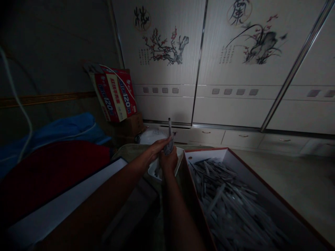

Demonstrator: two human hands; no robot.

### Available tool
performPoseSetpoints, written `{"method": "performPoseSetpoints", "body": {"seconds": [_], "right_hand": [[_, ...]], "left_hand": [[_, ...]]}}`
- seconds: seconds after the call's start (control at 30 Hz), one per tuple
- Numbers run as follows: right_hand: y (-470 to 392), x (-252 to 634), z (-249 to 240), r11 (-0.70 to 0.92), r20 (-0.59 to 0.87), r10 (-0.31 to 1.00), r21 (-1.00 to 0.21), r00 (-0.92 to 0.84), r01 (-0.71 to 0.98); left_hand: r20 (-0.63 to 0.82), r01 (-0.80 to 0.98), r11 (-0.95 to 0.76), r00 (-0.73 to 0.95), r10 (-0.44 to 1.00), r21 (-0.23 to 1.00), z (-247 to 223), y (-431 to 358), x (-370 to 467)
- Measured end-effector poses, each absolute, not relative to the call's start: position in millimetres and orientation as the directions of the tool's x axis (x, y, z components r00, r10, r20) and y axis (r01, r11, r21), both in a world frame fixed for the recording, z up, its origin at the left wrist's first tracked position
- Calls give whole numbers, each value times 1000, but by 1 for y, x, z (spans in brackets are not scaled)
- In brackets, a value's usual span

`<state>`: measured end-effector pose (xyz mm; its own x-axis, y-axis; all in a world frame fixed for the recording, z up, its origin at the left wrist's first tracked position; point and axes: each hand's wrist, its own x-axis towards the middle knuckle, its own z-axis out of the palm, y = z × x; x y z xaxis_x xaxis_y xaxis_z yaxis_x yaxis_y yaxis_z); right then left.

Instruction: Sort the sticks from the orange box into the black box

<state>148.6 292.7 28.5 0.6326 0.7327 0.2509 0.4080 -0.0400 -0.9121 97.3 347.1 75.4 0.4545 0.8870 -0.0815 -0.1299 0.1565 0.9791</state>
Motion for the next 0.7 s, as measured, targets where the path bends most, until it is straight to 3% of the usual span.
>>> {"method": "performPoseSetpoints", "body": {"seconds": [0.27, 0.53, 0.7], "right_hand": [[284, 141, 25, -48, 281, 706, -897, 650, 439], [276, 143, 22, -48, 313, 684, -882, 659, 470], [273, 145, 26, -36, 305, 692, -890, 654, 454]], "left_hand": [[40, -203, 60, 455, 889, 977, 88, 356, 109], [138, -385, -4, 322, 937, 923, 104, 343, 119], [114, -502, 32, 257, 960, 864, 112, 338, 116]]}}
